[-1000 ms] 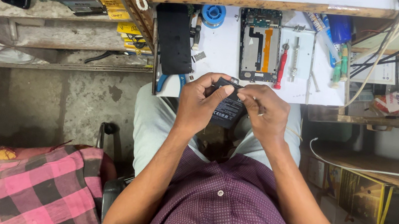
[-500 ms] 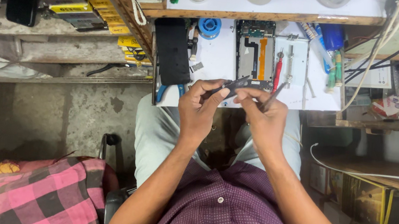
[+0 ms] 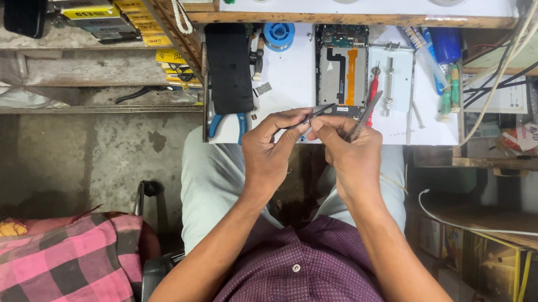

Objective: The person sits at a repair bench holding a black phone battery pack and works on its edge, peeling and pressing at a small component on it by hand. They occasionally pick up a small metal tool to pry or adjust the part, then continue working the battery with their fingers.

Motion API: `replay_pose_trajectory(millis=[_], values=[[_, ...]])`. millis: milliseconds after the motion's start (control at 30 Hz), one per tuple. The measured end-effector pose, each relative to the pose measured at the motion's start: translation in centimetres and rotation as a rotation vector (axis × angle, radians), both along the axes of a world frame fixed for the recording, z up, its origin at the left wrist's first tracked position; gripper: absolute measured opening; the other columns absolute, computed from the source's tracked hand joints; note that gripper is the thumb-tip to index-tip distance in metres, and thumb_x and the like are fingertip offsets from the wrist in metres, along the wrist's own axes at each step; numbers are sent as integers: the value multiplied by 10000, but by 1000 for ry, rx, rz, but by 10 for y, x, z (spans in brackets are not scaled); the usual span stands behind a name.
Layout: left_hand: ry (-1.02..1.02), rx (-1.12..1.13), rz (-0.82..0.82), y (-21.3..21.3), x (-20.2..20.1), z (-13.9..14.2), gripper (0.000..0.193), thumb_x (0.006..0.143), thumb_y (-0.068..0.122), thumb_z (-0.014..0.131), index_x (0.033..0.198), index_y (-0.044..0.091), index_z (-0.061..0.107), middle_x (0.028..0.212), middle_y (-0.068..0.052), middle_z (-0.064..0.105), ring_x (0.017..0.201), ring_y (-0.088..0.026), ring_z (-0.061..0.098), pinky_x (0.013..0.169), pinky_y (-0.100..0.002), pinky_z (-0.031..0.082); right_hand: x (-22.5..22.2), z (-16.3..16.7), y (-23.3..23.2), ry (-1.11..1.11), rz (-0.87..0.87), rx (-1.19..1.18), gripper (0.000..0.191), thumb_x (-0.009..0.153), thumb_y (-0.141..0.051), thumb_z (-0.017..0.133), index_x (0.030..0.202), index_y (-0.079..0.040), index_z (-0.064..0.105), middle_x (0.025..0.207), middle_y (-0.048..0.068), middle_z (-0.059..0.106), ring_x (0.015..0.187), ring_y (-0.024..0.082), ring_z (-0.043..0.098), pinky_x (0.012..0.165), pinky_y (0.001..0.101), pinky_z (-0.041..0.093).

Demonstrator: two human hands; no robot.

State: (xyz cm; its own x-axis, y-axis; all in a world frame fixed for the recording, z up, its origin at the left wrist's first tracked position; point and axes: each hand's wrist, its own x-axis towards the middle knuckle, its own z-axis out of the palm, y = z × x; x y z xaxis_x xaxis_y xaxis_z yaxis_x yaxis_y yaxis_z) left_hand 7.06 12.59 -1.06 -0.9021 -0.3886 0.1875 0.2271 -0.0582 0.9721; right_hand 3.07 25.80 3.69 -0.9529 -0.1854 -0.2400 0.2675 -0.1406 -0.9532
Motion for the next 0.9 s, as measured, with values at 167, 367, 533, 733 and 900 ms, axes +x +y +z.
replay_pose_trajectory(millis=[167, 367, 533, 733, 900], values=[[26, -103, 11, 1, 1, 3, 120, 952, -37, 711, 1071, -19, 719, 1175, -120, 765, 1154, -202, 724, 1035, -323, 574, -1, -4, 2, -20, -6, -18, 109, 926, -47, 715, 956, 56, 734, 795, 66, 706, 495, 13, 396, 442, 212, 266], [78, -184, 13, 1, 3, 7, 159, 957, -63, 704, 1106, -10, 720, 1182, -111, 761, 1188, -224, 715, 1091, -346, 549, -1, -7, 3, -61, -21, -41, 96, 921, -37, 719, 949, 54, 726, 765, 71, 689, 471, 15, 381, 428, 212, 250], [42, -190, 5, 1, 4, 10, 167, 952, -62, 693, 1108, -8, 721, 1189, -105, 759, 1167, -212, 727, 1005, -315, 598, -2, -9, 4, -60, -30, -82, 74, 915, -21, 717, 936, 50, 723, 750, 70, 681, 476, 20, 402, 431, 212, 258], [86, -254, 9, 1, 4, 11, 166, 948, -68, 701, 1102, -11, 720, 1187, -113, 757, 1166, -214, 729, 1008, -311, 599, -2, -13, 4, -80, -60, -98, 60, 898, -11, 718, 899, 48, 705, 731, 63, 658, 468, 23, 401, 422, 214, 251], [91, -272, -5, 4, 6, 8, 160, 959, -65, 690, 1106, -6, 717, 1191, -114, 755, 1181, -220, 726, 1005, -315, 609, 0, -20, 6, -107, -92, -155, 57, 889, 1, 718, 897, 54, 698, 726, 73, 653, 476, 33, 427, 433, 221, 263]])
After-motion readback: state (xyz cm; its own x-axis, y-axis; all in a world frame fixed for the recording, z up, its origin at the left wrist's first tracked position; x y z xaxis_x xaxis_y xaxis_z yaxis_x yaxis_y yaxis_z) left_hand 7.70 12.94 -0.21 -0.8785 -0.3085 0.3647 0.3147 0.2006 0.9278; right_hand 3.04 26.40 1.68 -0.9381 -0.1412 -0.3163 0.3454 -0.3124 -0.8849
